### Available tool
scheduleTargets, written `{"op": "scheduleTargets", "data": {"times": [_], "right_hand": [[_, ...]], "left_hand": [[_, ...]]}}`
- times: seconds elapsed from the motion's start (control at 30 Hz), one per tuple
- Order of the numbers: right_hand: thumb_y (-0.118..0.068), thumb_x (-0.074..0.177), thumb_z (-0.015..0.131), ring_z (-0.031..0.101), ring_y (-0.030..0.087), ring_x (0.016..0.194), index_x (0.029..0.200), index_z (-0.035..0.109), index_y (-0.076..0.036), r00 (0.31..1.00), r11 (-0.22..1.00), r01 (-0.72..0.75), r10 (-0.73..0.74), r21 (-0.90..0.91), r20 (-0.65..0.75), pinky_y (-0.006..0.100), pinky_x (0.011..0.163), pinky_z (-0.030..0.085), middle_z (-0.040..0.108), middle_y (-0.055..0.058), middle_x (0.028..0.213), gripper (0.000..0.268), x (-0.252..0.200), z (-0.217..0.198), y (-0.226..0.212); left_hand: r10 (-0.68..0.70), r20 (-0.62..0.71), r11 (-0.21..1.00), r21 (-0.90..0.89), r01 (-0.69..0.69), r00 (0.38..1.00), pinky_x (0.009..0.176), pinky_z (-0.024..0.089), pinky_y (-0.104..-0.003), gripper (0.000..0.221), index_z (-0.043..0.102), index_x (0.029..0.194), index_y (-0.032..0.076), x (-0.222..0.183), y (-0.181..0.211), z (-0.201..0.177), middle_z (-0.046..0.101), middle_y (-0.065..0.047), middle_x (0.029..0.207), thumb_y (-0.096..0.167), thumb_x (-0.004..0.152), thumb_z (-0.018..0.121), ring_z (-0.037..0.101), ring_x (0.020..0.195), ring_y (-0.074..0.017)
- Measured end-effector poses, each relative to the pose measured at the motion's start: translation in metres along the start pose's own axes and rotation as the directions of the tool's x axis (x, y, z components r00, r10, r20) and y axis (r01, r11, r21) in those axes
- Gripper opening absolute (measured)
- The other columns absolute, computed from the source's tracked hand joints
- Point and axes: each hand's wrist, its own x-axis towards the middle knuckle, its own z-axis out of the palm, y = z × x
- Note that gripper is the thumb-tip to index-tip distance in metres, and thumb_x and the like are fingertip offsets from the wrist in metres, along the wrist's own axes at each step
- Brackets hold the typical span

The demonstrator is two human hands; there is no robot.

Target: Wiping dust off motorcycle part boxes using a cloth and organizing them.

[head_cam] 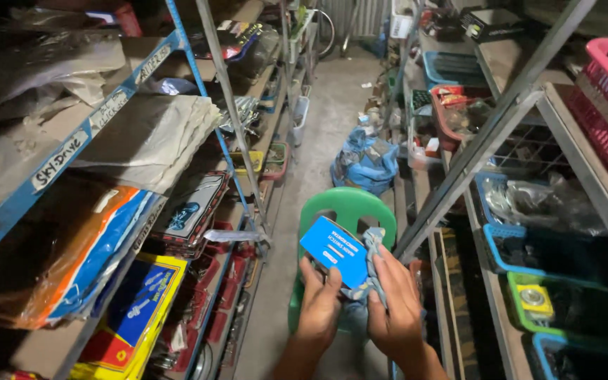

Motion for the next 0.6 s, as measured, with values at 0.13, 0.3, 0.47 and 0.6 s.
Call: {"op": "scheduleTargets", "data": {"times": [0.13,0.3,0.47,0.6], "right_hand": [[0.000,0.086,0.054,0.060,0.044,0.128,0.132,0.053,0.015,0.997,0.998,-0.065,0.065,0.008,-0.051,0.051,0.116,0.042,0.055,0.035,0.142,0.049,-0.024,-0.008,0.011],[0.001,0.085,0.056,0.061,0.043,0.127,0.131,0.056,0.013,0.991,0.995,-0.098,0.099,0.014,-0.086,0.051,0.117,0.040,0.058,0.033,0.140,0.048,-0.041,-0.006,0.011],[-0.006,0.089,0.059,0.066,0.040,0.123,0.130,0.060,0.009,0.992,0.991,-0.127,0.127,0.051,-0.004,0.048,0.106,0.052,0.060,0.030,0.139,0.044,-0.043,-0.009,0.010],[-0.010,0.084,0.060,0.064,0.038,0.122,0.123,0.063,0.002,0.999,0.999,0.047,-0.047,0.022,0.022,0.048,0.109,0.050,0.065,0.022,0.133,0.041,-0.025,-0.014,0.005]], "left_hand": [[0.234,0.137,0.909,0.320,-0.267,0.962,0.116,0.029,-0.041,0.082,0.001,0.162,0.006,-0.008,0.005,0.029,0.024,-0.019,0.167,0.034,0.105,0.053,0.036,0.145,-0.0295],[0.293,0.079,0.930,0.208,-0.303,0.953,0.112,0.036,-0.042,0.090,0.001,0.162,0.008,-0.020,0.004,0.044,0.033,-0.022,0.158,0.032,0.101,0.062,0.045,0.135,-0.0316],[0.199,0.042,0.978,-0.074,-0.195,0.979,0.109,0.042,-0.048,0.083,0.005,0.163,0.021,-0.021,-0.008,0.018,0.037,-0.020,0.159,0.033,0.103,0.062,0.049,0.136,-0.0337],[0.259,0.049,0.965,-0.064,-0.256,0.965,0.110,0.041,-0.045,0.082,0.008,0.163,0.019,-0.015,0.016,0.015,0.035,-0.016,0.159,0.033,0.103,0.062,0.048,0.135,-0.0299]]}}
